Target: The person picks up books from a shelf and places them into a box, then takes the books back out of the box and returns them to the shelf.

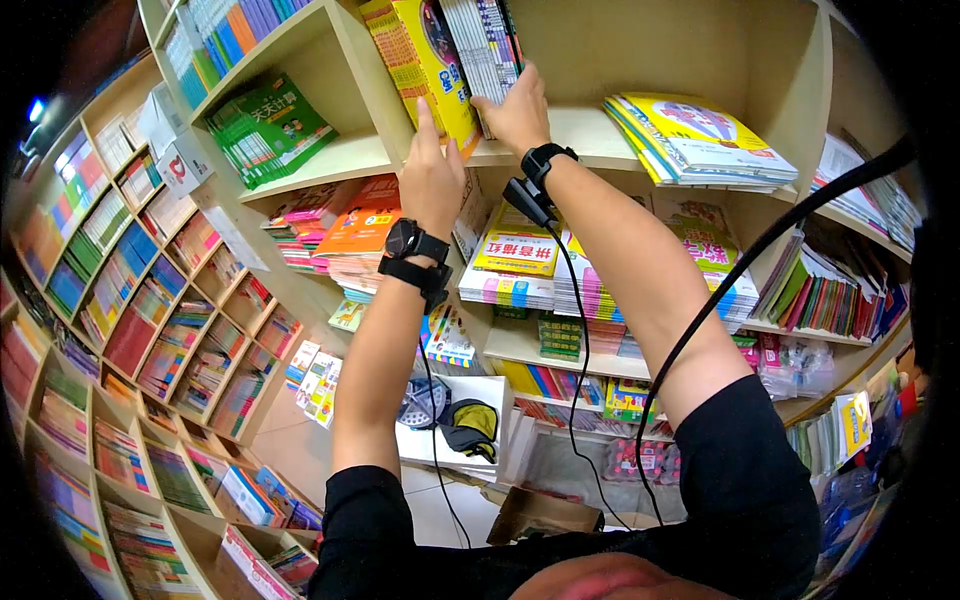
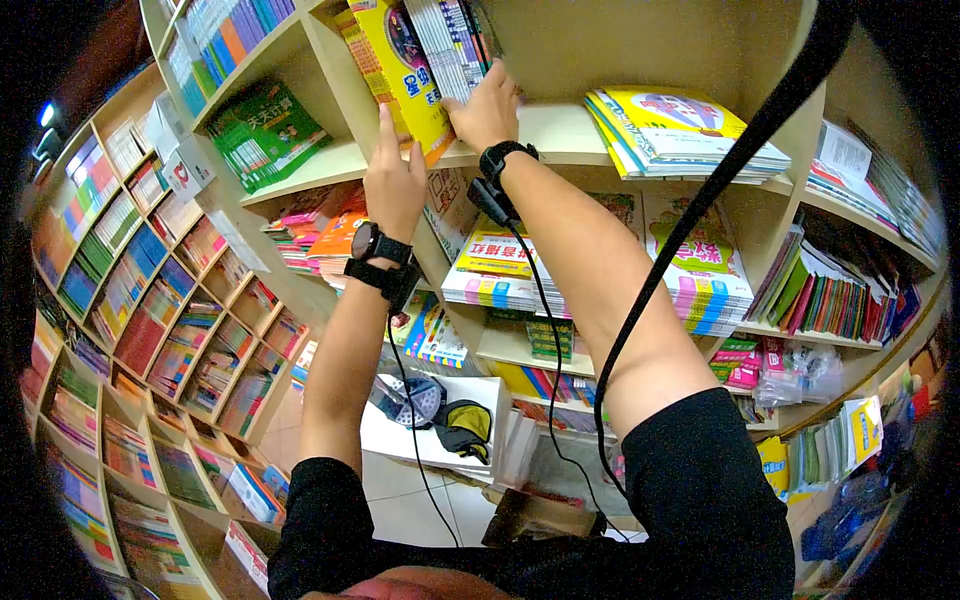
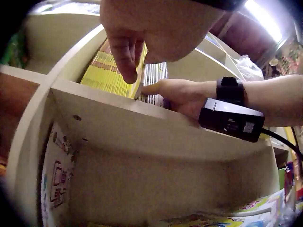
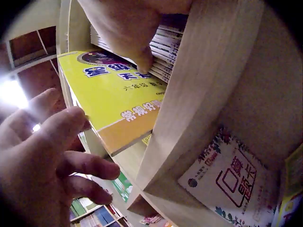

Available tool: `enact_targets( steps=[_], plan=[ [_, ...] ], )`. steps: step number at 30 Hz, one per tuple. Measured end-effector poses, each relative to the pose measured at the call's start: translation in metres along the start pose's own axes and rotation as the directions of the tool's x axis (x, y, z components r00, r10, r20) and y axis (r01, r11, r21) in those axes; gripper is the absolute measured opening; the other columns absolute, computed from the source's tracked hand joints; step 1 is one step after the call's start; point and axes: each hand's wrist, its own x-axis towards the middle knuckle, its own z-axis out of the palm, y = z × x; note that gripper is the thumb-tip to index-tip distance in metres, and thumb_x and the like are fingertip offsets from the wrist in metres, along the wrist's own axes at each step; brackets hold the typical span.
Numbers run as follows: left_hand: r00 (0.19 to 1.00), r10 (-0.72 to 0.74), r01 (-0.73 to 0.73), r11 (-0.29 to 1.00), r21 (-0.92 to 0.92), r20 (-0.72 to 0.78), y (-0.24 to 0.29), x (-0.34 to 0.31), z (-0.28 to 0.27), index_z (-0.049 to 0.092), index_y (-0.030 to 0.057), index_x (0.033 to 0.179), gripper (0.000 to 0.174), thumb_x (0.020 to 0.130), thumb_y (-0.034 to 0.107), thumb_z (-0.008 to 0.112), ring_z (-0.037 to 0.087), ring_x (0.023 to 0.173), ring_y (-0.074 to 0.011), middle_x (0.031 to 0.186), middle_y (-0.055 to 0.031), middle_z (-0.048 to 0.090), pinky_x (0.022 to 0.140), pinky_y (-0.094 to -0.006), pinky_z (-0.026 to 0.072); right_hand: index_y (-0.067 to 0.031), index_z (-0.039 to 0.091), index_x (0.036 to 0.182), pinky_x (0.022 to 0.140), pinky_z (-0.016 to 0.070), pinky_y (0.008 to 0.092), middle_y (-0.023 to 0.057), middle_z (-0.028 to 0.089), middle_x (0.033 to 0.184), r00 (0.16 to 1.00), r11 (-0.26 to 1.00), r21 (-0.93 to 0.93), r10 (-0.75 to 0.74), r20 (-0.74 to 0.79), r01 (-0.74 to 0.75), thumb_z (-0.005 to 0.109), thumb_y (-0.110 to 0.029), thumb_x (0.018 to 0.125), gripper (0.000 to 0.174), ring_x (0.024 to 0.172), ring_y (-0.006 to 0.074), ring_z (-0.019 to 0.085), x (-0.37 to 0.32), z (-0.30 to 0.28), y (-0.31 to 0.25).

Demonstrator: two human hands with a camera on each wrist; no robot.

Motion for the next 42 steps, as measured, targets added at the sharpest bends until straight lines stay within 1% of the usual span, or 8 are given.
enact_targets(
  steps=[1, 2, 6, 18, 24, 36, 39, 42],
  plan=[
    [0.997, -0.028, 0.03, 0.999, -0.025, 0.069, 0.0, -0.002, -0.002, 0.03, 0.0014, 0.14, 0.066, 0.082, 0.009, 0.06, 0.062, 0.075, -0.0342, 0.089, -0.0159, 0.063, 0.065, -0.0419, 0.0504, 0.0053, 0.031, 0.129, 0.096, 0.0393, 0.0435, 0.0274, 0.045, 0.123, 1.0, 1.0, -0.004, 0.001, 0.002, -0.001, 0.078, -0.028, 0.068, 0.084, 0.113, 0.0416, 0.047, 0.0, 0.001, 0.001],
    [1.0, 0.022, -0.022, 0.999, -0.044, -0.016, 0.0, -0.001, -0.002, 0.035, 0.0032, 0.139, 0.061, 0.083, 0.007, 0.059, 0.064, 0.066, -0.0312, 0.08, -0.0143, 0.067, 0.061, -0.0399, 0.05, 0.0054, 0.031, 0.129, 0.096, 0.0396, 0.0435, 0.0274, 0.045, 0.122, 1.0, 1.0, 0.002, -0.024, -0.013, 0.024, 0.078, -0.028, 0.068, 0.083, 0.113, 0.0418, 0.047, 0.0, 0.001, 0.002],
    [0.991, 0.108, -0.113, 0.991, 0.07, 0.077, -0.005, 0.005, -0.002, 0.041, 0.0049, 0.136, 0.054, 0.085, 0.009, 0.059, 0.064, 0.069, -0.0312, 0.083, -0.0156, 0.067, 0.062, -0.0392, 0.0502, 0.006, 0.031, 0.128, 0.095, 0.0405, 0.0438, 0.0279, 0.046, 0.122, 0.998, 0.998, 0.017, -0.062, -0.016, 0.062, 0.078, -0.029, 0.068, 0.084, 0.111, 0.0424, 0.048, 0.001, 0.001, 0.005],
    [0.979, 0.037, -0.073, 0.981, 0.178, 0.2, 0.003, 0.032, -0.008, 0.045, 0.0081, 0.133, 0.054, 0.083, 0.015, 0.063, 0.065, 0.068, -0.0304, 0.08, -0.0129, 0.068, 0.062, -0.0387, 0.0512, 0.0061, 0.029, 0.129, 0.095, 0.0409, 0.0434, 0.0289, 0.044, 0.123, 0.999, 0.999, 0.016, -0.039, -0.019, 0.04, 0.078, -0.029, 0.067, 0.086, 0.111, 0.0431, 0.048, 0.0, 0.001, 0.002],
    [0.976, 0.054, -0.079, 0.991, 0.113, 0.21, -0.01, 0.037, 0.007, 0.048, 0.0117, 0.132, 0.054, 0.082, 0.018, 0.066, 0.065, 0.066, -0.0299, 0.076, -0.0138, 0.067, 0.06, -0.0383, 0.0512, 0.0049, 0.024, 0.133, 0.099, 0.0372, 0.045, 0.0278, 0.038, 0.13, 0.998, 0.998, 0.058, 0.019, 0.065, -0.023, 0.076, -0.028, 0.07, 0.088, 0.119, 0.0428, 0.042, 0.001, -0.004, -0.001],
    [0.987, -0.022, -0.013, 0.975, 0.221, 0.156, -0.021, 0.041, 0.042, 0.048, 0.0141, 0.132, 0.054, 0.082, 0.022, 0.066, 0.064, 0.064, -0.0307, 0.072, -0.013, 0.066, 0.059, -0.0401, 0.0506, 0.005, 0.03, 0.129, 0.095, 0.0401, 0.0444, 0.0288, 0.044, 0.122, 1.0, 0.999, 0.042, 0.015, -0.026, -0.014, 0.075, -0.025, 0.068, 0.081, 0.111, 0.0438, 0.047, -0.001, -0.002, -0.002],
    [0.978, -0.029, -0.006, 0.986, 0.168, 0.205, -0.021, 0.044, 0.041, 0.044, 0.0112, 0.134, 0.054, 0.084, 0.024, 0.062, 0.063, 0.067, -0.0369, 0.072, -0.0215, 0.064, 0.061, -0.0449, 0.0512, 0.005, 0.028, 0.13, 0.096, 0.0389, 0.0448, 0.0294, 0.043, 0.123, 0.998, 0.999, 0.035, 0.031, -0.054, -0.029, 0.074, -0.024, 0.069, 0.082, 0.112, 0.0442, 0.046, -0.003, -0.005, -0.005],
    [0.973, -0.004, -0.024, 0.993, 0.116, 0.232, -0.012, 0.043, 0.031, 0.042, 0.0129, 0.135, 0.056, 0.084, 0.026, 0.062, 0.064, 0.066, -0.0359, 0.072, -0.0177, 0.065, 0.062, -0.0439, 0.0518, 0.0048, 0.026, 0.131, 0.097, 0.0378, 0.045, 0.0297, 0.041, 0.124, 0.998, 0.998, 0.03, 0.058, -0.034, -0.057, 0.074, -0.024, 0.069, 0.084, 0.113, 0.0441, 0.045, -0.002, -0.004, -0.005]
  ],
)
